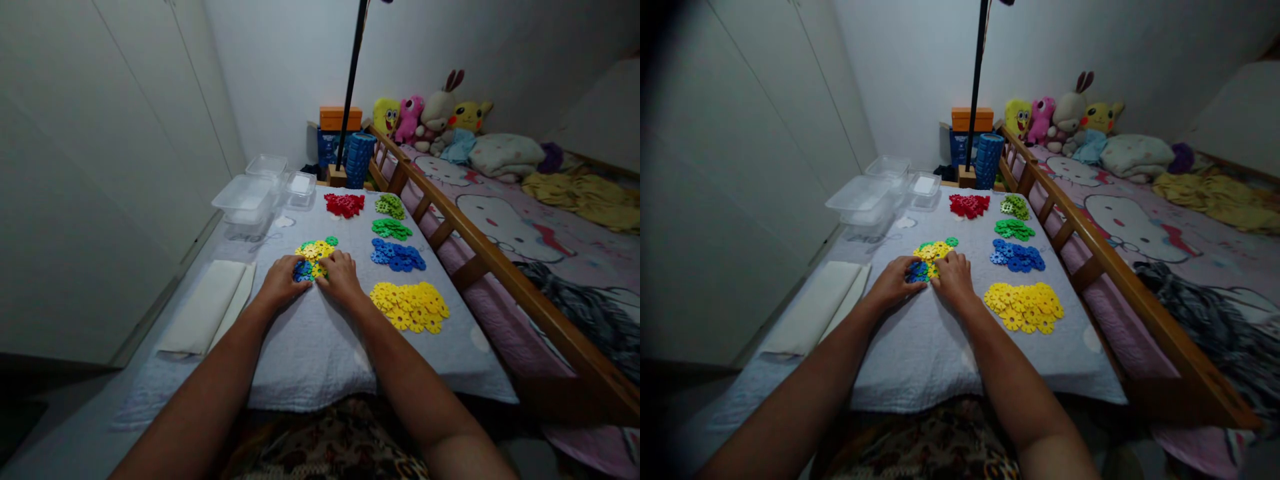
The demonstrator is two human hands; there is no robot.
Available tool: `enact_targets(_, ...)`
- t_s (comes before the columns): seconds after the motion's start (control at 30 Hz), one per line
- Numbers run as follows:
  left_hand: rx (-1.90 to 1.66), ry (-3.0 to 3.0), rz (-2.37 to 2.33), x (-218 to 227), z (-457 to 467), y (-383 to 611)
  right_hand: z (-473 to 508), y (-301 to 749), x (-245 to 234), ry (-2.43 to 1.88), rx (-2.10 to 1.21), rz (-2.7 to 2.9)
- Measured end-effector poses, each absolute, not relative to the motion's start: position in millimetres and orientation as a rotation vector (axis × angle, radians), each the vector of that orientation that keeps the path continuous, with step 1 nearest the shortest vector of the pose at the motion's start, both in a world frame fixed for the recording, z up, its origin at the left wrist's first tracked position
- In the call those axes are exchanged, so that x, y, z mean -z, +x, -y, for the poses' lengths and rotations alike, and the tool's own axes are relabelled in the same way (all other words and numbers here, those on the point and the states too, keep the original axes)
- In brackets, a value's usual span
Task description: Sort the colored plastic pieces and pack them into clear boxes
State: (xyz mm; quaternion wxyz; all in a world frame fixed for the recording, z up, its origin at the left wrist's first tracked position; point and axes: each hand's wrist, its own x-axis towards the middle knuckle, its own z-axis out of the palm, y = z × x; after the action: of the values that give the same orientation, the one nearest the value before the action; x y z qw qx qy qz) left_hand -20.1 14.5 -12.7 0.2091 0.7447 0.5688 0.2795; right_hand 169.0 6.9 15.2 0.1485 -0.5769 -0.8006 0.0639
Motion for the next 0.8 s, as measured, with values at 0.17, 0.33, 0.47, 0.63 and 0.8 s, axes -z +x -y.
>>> enact_targets(0.17,-0.786,2.076,-1.571,11,-14,-20,-3,177,-20,-1.649,-0.179,2.29)
enact_targets(0.33,-0.777,2.089,-1.578,8,-13,-20,6,205,-29,-1.649,-0.216,2.249)
enact_targets(0.47,-0.755,2.103,-1.577,7,-13,-20,22,250,-38,-1.645,-0.258,2.181)
enact_targets(0.63,-0.733,2.109,-1.58,5,-12,-19,47,316,-43,-1.757,-0.189,2.09)
enact_targets(0.8,-0.749,2.103,-1.583,5,-13,-19,63,352,-37,-1.892,-0.119,2.078)
